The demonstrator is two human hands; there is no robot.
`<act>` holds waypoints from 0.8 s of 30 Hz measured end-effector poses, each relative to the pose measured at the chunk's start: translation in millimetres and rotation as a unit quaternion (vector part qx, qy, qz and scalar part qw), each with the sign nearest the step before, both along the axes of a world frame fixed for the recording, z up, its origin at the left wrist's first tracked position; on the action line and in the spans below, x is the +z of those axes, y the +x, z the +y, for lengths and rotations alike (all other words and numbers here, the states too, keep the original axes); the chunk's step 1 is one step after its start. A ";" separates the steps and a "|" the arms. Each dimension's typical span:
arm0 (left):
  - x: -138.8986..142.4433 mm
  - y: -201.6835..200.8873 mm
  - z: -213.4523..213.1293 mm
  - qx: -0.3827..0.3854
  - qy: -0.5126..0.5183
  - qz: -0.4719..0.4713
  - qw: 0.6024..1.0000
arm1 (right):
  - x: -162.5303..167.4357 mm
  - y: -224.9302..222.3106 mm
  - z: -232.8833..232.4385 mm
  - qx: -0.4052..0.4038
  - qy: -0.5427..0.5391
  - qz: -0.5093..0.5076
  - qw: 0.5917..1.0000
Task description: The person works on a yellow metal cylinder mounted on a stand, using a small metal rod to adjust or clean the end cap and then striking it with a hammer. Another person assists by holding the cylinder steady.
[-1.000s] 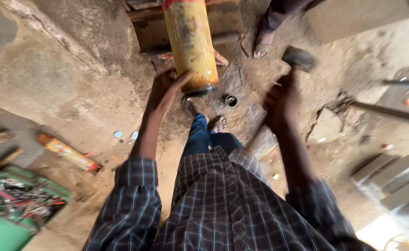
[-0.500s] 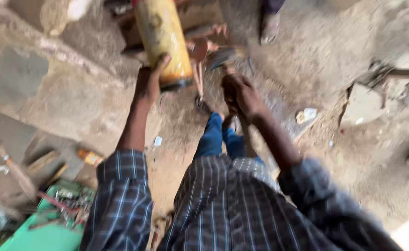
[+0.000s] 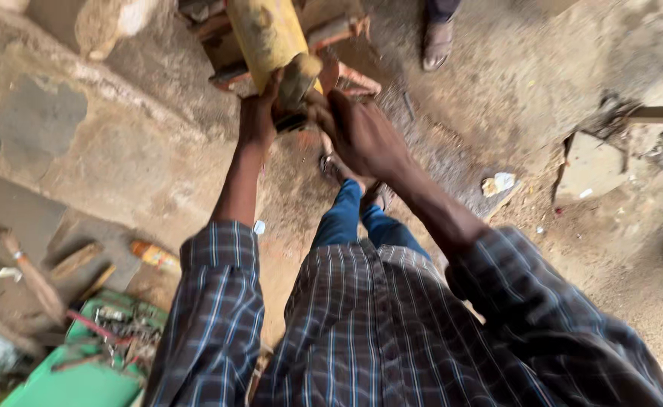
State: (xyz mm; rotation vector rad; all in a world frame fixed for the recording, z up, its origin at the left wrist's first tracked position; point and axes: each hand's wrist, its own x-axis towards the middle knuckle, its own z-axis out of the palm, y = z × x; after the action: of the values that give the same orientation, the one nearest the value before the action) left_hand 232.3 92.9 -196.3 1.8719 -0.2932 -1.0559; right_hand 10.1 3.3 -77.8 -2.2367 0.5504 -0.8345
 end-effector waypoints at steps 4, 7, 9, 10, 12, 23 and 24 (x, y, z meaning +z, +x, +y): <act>6.3 -7.2 -1.0 0.030 -0.071 -0.002 0.997 | 16.8 2.6 7.3 -0.120 0.237 0.080 0.961; 17.9 -5.5 0.7 0.028 -0.022 -0.016 0.999 | 15.1 13.9 -2.1 -0.123 0.150 0.157 0.968; 25.1 -5.6 1.7 0.037 -0.099 0.028 0.994 | 3.1 13.1 -14.0 -0.115 0.204 0.173 0.956; 27.1 -5.7 0.2 0.036 -0.100 0.051 0.993 | -6.4 9.1 -19.6 -0.137 0.303 0.114 0.936; 28.3 -8.6 4.9 0.053 -0.080 0.108 0.989 | -31.8 -5.2 -23.5 -0.206 0.492 -0.083 0.842; 23.8 -1.7 14.0 -0.009 -0.086 -0.054 0.995 | -63.1 -2.0 -4.6 -0.174 0.753 0.026 0.634; 25.9 -2.0 13.8 -0.015 -0.089 -0.056 0.994 | -52.0 2.6 -2.3 -0.152 0.760 0.029 0.632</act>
State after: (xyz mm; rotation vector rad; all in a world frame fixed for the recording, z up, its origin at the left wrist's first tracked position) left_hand 230.3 106.7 -170.4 1.7737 -0.4662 -0.9143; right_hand 12.6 1.0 -129.9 -0.5606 1.1043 -0.1460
